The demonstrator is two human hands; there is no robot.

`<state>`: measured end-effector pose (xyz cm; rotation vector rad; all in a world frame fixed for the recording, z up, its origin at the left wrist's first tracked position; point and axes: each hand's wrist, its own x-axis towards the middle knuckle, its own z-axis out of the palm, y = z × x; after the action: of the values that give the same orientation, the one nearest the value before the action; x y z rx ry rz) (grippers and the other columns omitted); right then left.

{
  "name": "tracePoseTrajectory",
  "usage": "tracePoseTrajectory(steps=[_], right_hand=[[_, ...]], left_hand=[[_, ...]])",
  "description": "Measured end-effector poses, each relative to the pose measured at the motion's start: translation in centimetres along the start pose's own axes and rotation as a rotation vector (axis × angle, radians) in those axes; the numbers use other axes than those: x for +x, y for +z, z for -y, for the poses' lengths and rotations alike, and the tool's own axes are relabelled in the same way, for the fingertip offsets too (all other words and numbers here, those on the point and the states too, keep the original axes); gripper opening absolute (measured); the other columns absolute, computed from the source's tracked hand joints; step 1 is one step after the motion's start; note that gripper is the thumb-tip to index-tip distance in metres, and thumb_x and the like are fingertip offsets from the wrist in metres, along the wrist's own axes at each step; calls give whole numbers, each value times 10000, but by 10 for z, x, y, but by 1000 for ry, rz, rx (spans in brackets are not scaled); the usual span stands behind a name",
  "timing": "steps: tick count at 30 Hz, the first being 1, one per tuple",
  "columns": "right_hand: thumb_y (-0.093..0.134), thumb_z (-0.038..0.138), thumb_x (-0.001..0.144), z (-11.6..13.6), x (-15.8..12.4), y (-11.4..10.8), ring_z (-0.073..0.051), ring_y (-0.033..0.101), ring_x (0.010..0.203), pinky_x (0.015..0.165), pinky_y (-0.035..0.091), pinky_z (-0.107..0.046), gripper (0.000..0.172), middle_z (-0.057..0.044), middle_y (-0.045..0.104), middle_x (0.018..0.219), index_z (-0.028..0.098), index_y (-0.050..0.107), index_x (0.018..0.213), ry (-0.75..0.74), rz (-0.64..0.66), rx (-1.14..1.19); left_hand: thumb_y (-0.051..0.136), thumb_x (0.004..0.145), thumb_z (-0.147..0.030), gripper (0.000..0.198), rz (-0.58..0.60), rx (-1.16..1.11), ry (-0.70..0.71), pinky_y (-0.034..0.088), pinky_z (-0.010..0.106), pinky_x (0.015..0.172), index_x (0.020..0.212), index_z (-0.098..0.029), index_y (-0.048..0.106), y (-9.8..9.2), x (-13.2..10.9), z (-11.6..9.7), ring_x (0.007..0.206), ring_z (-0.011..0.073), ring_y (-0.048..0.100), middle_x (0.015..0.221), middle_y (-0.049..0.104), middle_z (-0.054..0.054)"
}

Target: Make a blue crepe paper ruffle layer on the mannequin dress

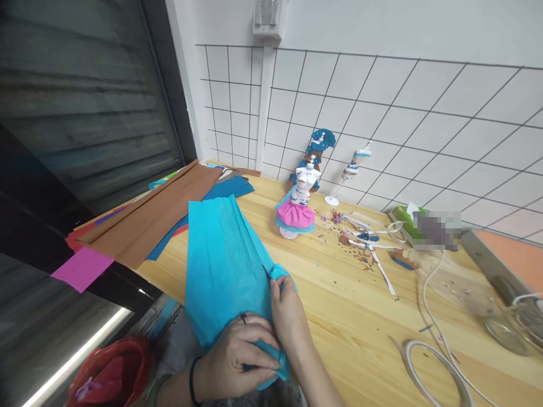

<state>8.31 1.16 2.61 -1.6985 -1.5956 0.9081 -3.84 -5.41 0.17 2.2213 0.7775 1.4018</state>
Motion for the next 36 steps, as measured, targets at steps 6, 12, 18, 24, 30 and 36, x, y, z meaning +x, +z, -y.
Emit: tracePoseTrajectory(steps=[6, 12, 18, 24, 30, 36], right_hand=[[380, 509, 805, -2, 2, 1, -214, 552, 619, 629, 396, -320, 281, 9, 533, 628, 237, 436, 763, 9, 0, 0], [379, 530, 788, 0, 4, 3, -215, 543, 628, 636, 390, -325, 304, 8, 526, 637, 234, 443, 770, 10, -6, -3], [367, 540, 784, 0, 8, 5, -214, 538, 621, 629, 383, -322, 316, 11, 522, 619, 234, 442, 764, 8, -6, 0], [376, 529, 783, -2, 9, 5, -213, 537, 613, 619, 378, -319, 304, 14, 517, 604, 233, 434, 748, -2, -10, 4], [411, 522, 794, -3, 12, 6, -199, 517, 571, 586, 362, -304, 294, 28, 502, 573, 233, 439, 748, -19, -26, 11], [424, 517, 797, -3, 18, 9, -195, 518, 575, 596, 372, -303, 291, 26, 514, 579, 234, 446, 736, -43, -31, 24]], left_hand=[[681, 788, -256, 107, -22, -12, 20, 460, 266, 781, 720, -188, 727, 1, -1, 2, 818, 130, 656, 799, 734, 15], [656, 811, -278, 141, -24, -2, 10, 460, 264, 775, 723, -198, 730, 2, 0, 2, 810, 128, 661, 800, 738, 14], [646, 820, -298, 156, -6, 5, 9, 456, 263, 775, 728, -205, 732, 3, -1, 3, 819, 122, 662, 807, 740, 13], [642, 825, -302, 168, -27, -9, 20, 456, 257, 767, 726, -197, 728, 3, -1, 3, 818, 124, 663, 801, 738, 13], [637, 828, -309, 177, -40, -16, 28, 455, 253, 772, 728, -194, 726, 3, 0, 2, 822, 117, 663, 814, 738, 13], [642, 820, -298, 165, -8, -4, 9, 462, 257, 788, 717, -197, 722, 4, -1, 2, 844, 121, 665, 820, 741, 12]])
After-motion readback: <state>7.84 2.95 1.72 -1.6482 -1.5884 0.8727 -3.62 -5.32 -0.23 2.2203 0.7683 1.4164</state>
